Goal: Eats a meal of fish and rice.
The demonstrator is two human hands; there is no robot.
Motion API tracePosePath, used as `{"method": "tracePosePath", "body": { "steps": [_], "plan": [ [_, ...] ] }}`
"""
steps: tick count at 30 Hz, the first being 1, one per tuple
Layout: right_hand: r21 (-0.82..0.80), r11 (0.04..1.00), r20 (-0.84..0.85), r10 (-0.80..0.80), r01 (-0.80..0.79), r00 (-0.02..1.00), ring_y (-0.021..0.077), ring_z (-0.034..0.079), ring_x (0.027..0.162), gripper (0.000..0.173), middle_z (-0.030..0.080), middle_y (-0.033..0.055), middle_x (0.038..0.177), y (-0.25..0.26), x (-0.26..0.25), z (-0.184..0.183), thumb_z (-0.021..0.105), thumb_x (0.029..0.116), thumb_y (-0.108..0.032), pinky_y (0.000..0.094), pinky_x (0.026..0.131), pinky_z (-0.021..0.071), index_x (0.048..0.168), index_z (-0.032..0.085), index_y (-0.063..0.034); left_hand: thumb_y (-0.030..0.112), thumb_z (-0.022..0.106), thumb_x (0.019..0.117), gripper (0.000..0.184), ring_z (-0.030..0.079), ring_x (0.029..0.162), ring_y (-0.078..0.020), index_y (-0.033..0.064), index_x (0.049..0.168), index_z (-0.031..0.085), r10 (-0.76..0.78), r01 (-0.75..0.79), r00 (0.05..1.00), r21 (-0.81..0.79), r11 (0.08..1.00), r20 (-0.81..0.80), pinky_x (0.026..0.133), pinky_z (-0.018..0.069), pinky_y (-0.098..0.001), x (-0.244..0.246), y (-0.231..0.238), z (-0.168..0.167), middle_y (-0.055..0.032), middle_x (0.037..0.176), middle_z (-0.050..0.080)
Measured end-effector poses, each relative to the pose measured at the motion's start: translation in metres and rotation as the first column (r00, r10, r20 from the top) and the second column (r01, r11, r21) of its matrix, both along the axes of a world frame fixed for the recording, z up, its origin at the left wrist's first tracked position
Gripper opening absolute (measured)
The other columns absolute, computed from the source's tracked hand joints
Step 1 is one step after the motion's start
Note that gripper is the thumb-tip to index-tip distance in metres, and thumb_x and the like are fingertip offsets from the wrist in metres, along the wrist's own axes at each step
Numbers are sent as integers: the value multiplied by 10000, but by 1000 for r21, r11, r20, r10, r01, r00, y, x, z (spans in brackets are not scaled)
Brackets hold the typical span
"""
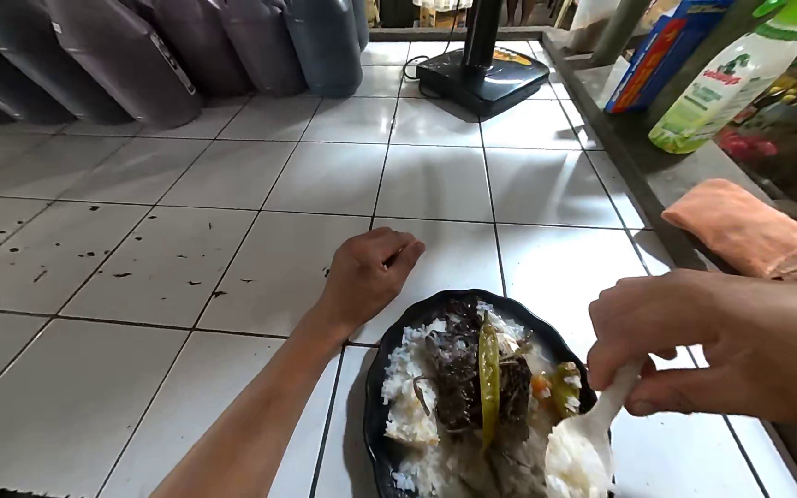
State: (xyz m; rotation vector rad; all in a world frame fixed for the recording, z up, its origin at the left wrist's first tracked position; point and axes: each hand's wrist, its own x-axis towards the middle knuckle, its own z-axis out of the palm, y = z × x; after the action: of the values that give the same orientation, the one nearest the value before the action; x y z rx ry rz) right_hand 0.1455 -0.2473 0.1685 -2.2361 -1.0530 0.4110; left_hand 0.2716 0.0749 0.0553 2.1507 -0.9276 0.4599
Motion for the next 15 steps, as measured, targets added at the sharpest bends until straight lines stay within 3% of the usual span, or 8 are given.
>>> {"method": "tracePosePath", "body": {
  "steps": [4,8,15],
  "plan": [
    [52,996,42,68,-70,997,-12,561,741,177,643,-54,866,7,-5,5,671,980,-323,145,625,468,1061,747,-185,303,603,1010,270,528,593,-32,109,935,775,8,-8,1000,30,1000,12,524,456,-205,-4,-3,-3,46,708,578],
    [53,997,12,63,-63,998,53,607,803,148,676,-3,887,14,-14,23,661,999,-231,225,695,498,1054,770,-146,331,598,1015,291,512,581,-31,118,919,771,-1,0,1000,37,999,10,514,441,-207,-7,-3,-6,54,686,554],
    [119,991,-10,56,-55,998,74,587,738,190,637,43,826,9,-18,29,646,1009,-213,219,601,461,1029,762,-63,259,601,1015,281,503,573,10,93,838,743,-25,26,999,-50,998,31,507,419,-164,-10,-3,0,63,660,577]
  ]
}}
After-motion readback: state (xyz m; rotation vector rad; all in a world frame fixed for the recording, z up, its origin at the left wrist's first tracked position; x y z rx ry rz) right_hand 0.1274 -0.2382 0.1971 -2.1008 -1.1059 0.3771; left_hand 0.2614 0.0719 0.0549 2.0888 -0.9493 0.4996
